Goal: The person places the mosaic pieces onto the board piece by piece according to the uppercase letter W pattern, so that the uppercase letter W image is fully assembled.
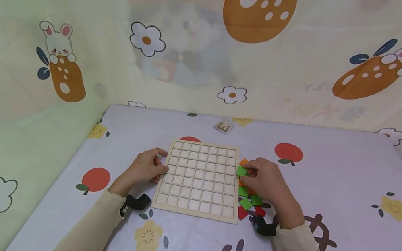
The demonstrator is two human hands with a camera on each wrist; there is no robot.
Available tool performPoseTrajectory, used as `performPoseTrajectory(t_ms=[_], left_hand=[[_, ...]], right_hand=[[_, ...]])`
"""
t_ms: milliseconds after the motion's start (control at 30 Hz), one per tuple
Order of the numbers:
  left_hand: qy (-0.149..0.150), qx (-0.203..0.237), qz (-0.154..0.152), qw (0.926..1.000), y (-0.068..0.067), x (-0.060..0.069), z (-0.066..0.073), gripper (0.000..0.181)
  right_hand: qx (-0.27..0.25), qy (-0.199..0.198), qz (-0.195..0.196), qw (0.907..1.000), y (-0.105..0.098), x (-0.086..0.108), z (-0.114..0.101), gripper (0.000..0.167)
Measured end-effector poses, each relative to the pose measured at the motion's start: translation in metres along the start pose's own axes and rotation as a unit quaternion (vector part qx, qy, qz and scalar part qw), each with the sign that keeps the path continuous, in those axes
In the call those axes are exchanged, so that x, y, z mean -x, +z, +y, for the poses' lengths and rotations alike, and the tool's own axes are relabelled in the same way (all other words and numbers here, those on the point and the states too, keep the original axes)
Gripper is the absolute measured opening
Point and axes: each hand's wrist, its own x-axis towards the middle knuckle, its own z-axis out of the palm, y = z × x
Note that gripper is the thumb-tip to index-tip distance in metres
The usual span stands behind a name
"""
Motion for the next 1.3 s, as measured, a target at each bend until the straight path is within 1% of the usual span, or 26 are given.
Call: performPoseTrajectory(t_ms=[267, 400, 533, 633, 800, 1100, 1300], left_hand=[[0.009, 0.002, 0.000, 1.0000, -0.001, -0.001, -0.002, 0.045], [0.010, 0.010, -0.002, 0.9999, -0.001, 0.000, -0.002, 0.045], [0.015, 0.019, -0.004, 0.9997, -0.001, 0.000, -0.002, 0.046], [0.014, 0.023, -0.005, 0.9996, -0.001, -0.001, -0.002, 0.046], [0.004, 0.027, -0.009, 0.9996, -0.002, -0.001, -0.004, 0.046], [0.003, 0.032, -0.006, 0.9995, -0.002, 0.001, -0.005, 0.047], [0.004, 0.027, -0.004, 0.9996, -0.001, 0.000, -0.005, 0.046]], right_hand=[[-0.031, 0.014, -0.022, 0.9992, 0.010, -0.016, -0.016, 0.029], [-0.031, 0.016, -0.036, 0.9987, 0.015, -0.022, -0.022, 0.028], [-0.025, 0.006, -0.039, 0.9989, 0.019, -0.027, -0.025, 0.028], [-0.030, 0.002, -0.043, 0.9986, 0.021, -0.030, -0.026, 0.027], [-0.042, 0.010, -0.058, 0.9974, 0.024, -0.032, -0.028, 0.027], [-0.046, 0.008, -0.051, 0.9976, 0.031, -0.033, -0.029, 0.026], [-0.050, 0.008, -0.049, 0.9975, 0.033, -0.033, -0.027, 0.025]])
